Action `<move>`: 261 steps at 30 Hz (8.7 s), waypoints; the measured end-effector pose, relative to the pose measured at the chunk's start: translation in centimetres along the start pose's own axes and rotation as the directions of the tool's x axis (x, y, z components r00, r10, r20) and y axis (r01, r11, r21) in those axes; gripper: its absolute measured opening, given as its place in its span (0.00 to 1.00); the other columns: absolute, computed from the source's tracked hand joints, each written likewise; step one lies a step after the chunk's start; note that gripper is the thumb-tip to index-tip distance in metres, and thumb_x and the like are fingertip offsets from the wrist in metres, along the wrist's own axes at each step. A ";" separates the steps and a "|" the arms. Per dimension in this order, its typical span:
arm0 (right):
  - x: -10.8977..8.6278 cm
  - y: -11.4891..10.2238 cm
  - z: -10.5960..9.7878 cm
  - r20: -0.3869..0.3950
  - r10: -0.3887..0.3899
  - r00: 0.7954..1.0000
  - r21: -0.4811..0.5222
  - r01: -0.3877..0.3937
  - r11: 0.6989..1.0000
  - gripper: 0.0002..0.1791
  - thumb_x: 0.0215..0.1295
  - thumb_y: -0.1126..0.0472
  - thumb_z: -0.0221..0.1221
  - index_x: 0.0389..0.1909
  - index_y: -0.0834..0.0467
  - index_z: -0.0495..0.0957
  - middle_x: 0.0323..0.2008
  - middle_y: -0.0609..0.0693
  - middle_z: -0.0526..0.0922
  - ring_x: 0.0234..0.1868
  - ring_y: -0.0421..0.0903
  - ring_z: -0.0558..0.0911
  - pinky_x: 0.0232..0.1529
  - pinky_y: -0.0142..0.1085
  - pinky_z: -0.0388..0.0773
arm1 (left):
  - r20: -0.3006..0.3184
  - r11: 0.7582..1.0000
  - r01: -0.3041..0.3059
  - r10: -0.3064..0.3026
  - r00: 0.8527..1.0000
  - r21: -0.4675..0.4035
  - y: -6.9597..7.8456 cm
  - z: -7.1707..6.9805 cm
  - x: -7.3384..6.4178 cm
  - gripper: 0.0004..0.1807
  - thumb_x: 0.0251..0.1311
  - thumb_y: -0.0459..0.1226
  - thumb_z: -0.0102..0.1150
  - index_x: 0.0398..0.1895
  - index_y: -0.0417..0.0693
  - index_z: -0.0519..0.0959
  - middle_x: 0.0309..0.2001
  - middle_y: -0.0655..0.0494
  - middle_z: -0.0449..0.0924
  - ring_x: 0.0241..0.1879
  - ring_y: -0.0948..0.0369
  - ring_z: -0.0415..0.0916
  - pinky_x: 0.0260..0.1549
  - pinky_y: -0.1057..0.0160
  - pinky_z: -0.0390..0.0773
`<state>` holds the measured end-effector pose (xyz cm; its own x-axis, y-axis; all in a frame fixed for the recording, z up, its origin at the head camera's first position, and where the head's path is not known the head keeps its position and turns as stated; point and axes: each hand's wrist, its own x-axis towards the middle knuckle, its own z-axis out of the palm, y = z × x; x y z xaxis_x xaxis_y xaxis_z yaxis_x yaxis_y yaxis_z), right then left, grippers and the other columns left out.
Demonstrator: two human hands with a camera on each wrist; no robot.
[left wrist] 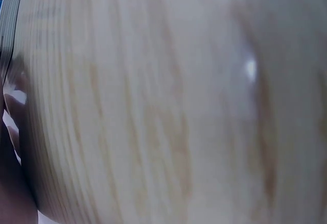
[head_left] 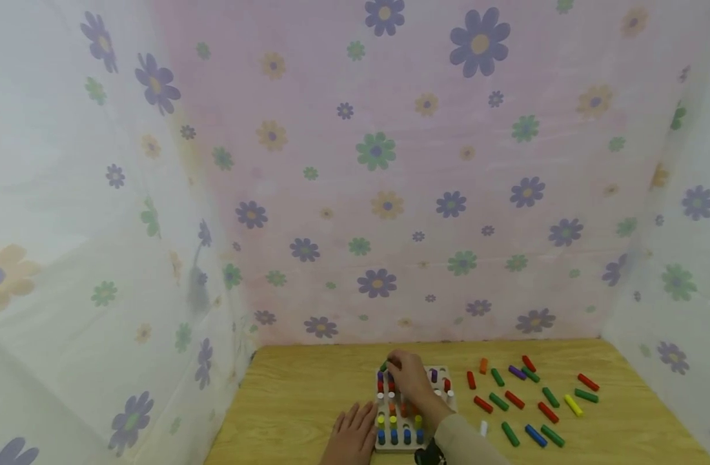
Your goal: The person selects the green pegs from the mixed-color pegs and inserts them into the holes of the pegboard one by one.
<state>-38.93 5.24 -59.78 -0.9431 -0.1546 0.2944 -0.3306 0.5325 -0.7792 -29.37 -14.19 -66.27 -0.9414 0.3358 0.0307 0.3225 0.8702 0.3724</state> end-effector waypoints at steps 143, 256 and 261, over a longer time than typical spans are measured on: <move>-9.3 4.5 -19.0 0.060 -0.018 0.998 -0.231 0.032 0.972 0.22 0.69 0.66 0.65 0.61 0.69 0.76 0.53 0.64 0.82 0.52 0.64 0.81 0.48 0.54 0.83 | 0.020 0.996 0.046 -0.047 0.999 0.071 0.7 0.4 0.3 0.34 0.80 0.61 0.28 0.78 0.57 0.66 0.75 0.58 0.67 0.75 0.47 0.60 0.71 0.37 0.59; -8.9 14.2 -24.4 -0.023 0.264 0.964 -0.402 -0.251 0.881 0.07 0.67 0.70 0.58 0.28 0.63 0.79 0.24 0.50 0.78 0.26 0.45 0.75 0.25 0.39 0.72 | 0.002 0.990 0.039 -0.039 0.999 0.134 0.8 0.6 0.0 0.35 0.80 0.61 0.23 0.78 0.60 0.67 0.75 0.64 0.67 0.75 0.50 0.62 0.70 0.39 0.62; -8.8 14.0 -24.6 -0.015 0.256 0.967 -0.381 -0.242 0.893 0.07 0.68 0.70 0.59 0.29 0.65 0.79 0.24 0.50 0.78 0.25 0.45 0.76 0.24 0.38 0.73 | 0.000 0.991 0.037 -0.037 0.999 0.127 0.7 0.6 0.0 0.36 0.80 0.62 0.22 0.78 0.59 0.67 0.75 0.63 0.66 0.75 0.50 0.61 0.71 0.39 0.62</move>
<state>-34.34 34.54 -59.64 -0.9956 -0.0011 0.0935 -0.0532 0.8293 -0.5562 -29.12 -13.32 -66.54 -0.9528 0.3030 0.0172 0.2974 0.9208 0.2522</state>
